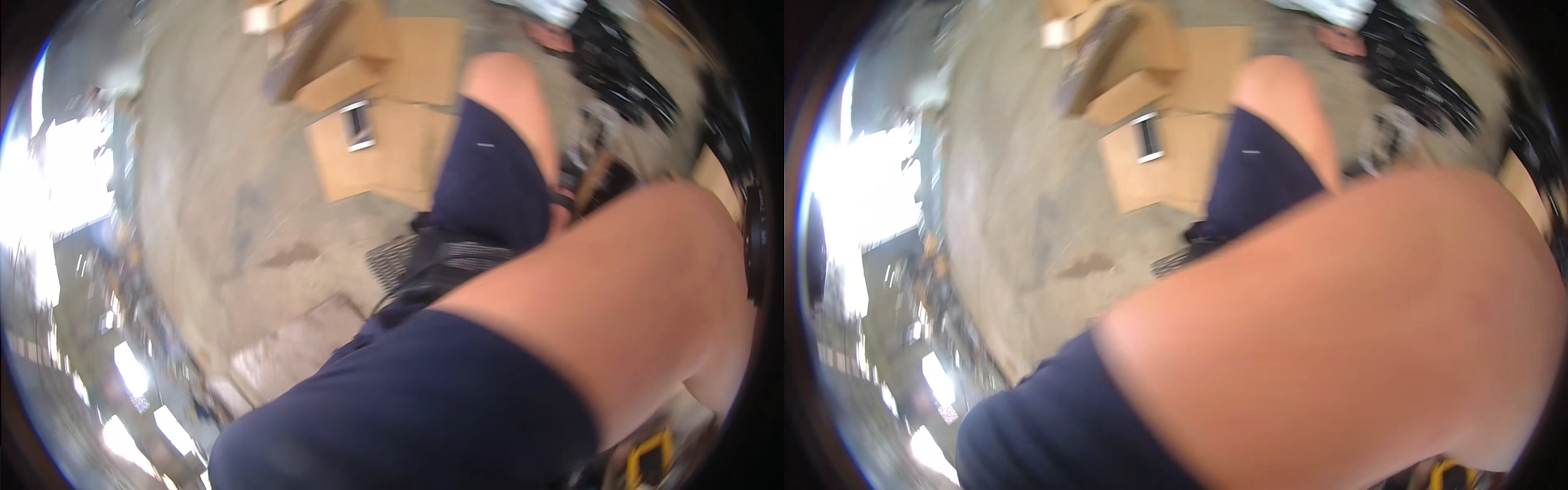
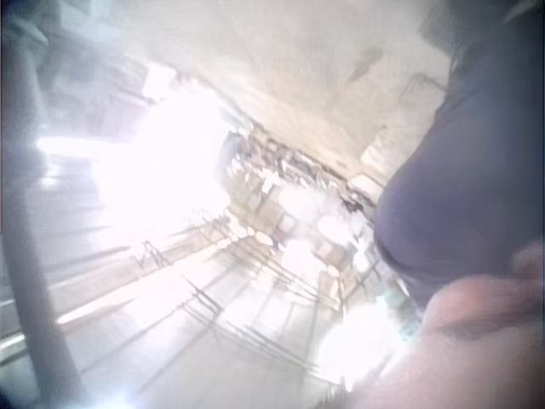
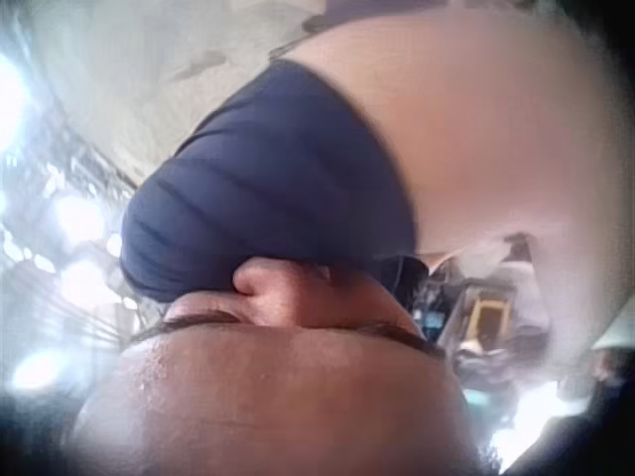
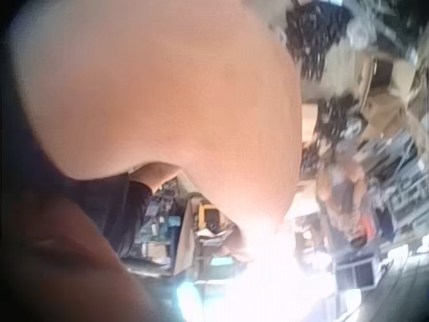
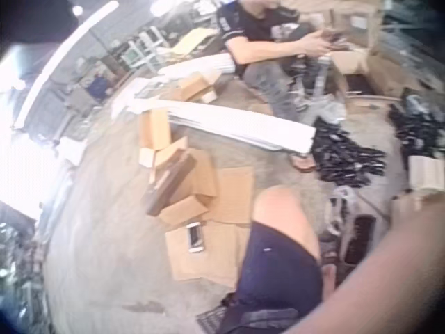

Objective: The person assembles black plastic components by hand, inserting small pieces into a larger housing and placing completed units into a cardboard box.

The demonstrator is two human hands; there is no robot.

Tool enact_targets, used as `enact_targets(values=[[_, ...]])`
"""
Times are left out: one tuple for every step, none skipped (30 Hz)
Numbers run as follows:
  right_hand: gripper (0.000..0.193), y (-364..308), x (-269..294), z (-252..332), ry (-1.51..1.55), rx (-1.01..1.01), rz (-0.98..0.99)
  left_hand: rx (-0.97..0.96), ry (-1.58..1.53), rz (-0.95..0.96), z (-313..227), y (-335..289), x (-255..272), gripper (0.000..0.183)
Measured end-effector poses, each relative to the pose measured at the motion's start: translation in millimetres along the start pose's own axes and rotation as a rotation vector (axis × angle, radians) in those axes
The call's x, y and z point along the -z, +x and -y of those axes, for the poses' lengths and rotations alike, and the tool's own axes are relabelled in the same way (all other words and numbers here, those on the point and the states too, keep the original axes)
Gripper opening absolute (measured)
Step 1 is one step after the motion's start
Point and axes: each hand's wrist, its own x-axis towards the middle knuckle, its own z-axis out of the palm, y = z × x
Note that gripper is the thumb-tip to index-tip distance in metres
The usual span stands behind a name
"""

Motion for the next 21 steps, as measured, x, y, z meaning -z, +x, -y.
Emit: enact_targets(values=[[0.022,-10.6,-17.4,26.4,-0.002,0.011,0.029,-0.001,-0.016,-0.001,-10.1,-12.8,7.9,0.035],[0.022,-23.8,-26.3,46.9,0.017,0.001,0.066,0.002,-0.044,0.032,-18.7,-14.7,12.9,0.034],[0.021,-40.2,-35.1,66.2,0.039,-0.021,0.106,-0.001,-0.087,0.074,-26.4,-14.5,18.6,0.034],[0.021,-57.1,-46.0,83.1,0.047,-0.049,0.176,0.034,-0.136,0.112,-30.4,-21.7,24.2,0.034],[0.02,-76.6,-57.7,92.5,0.03,-0.061,0.268,0.066,-0.193,0.157,-34.0,-26.6,28.1,0.033],[0.02,-90.2,-78.2,93.4,-0.006,-0.02,0.427,0.18,-0.255,0.191,-38.5,-45.3,30.4,0.033],[0.017,-100.7,-70.6,73.4,-0.059,0.15,0.487,0.241,-0.346,0.246,-32.5,-52.7,28.2,0.034],[0.014,-109.9,-66.1,50.2,-0.089,0.314,0.551,0.371,-0.433,0.312,-25.8,-70.8,20.7,0.034],[0.015,-130.3,-69.6,59.7,-0.16,0.351,0.701,0.563,-0.508,0.344,-19.6,-102.0,11.0,0.035],[0.018,-155.6,-71.4,92.7,-0.223,0.169,0.878,0.864,-0.52,0.438,-15.8,-142.1,-2.0,0.041],[0.021,-169.1,-79.2,86.0,-0.206,0.279,0.978,0.982,-0.607,0.395,-16.2,-193.4,-23.6,0.047],[0.026,-184.4,-90.6,69.4,-0.254,0.447,0.909,1.151,-0.59,0.446,-38.2,-204.0,-20.2,0.046],[0.028,-196.0,-98.6,82.0,-0.26,0.385,0.956,1.223,-0.516,0.468,-42.4,-242.0,-35.7,0.041],[0.029,-200.9,-108.5,64.0,-0.214,0.433,0.905,0.946,-0.186,0.478,-41.7,-281.9,-62.3,0.037],[0.029,-201.0,-107.6,57.4,-0.132,0.345,0.905,1.077,-0.409,0.353,-61.7,-262.3,-65.8,0.034],[0.027,-198.6,-104.4,53.8,-0.096,0.411,0.929,1.246,-0.366,0.392,-72.8,-263.2,-76.5,0.031],[0.026,-198.3,-99.5,54.4,-0.091,0.439,0.984,1.271,-0.417,0.377,-75.5,-273.4,-83.3,0.038],[0.024,-198.1,-106.5,41.5,0.001,0.534,1.02,1.297,-0.59,0.179,-84.5,-285.1,-88.7,0.047],[0.022,-203.2,-101.1,57.6,0.019,0.426,1.12,1.326,-0.768,-0.017,-94.3,-294.3,-94.2,0.055],[0.022,-208.1,-93.0,65.3,0.051,0.376,1.164,1.389,-0.824,-0.032,-98.5,-293.9,-97.1,0.058],[0.021,-212.8,-85.3,69.4,0.091,0.324,1.197,1.451,-0.877,-0.034,-98.1,-291.7,-97.0,0.062]])
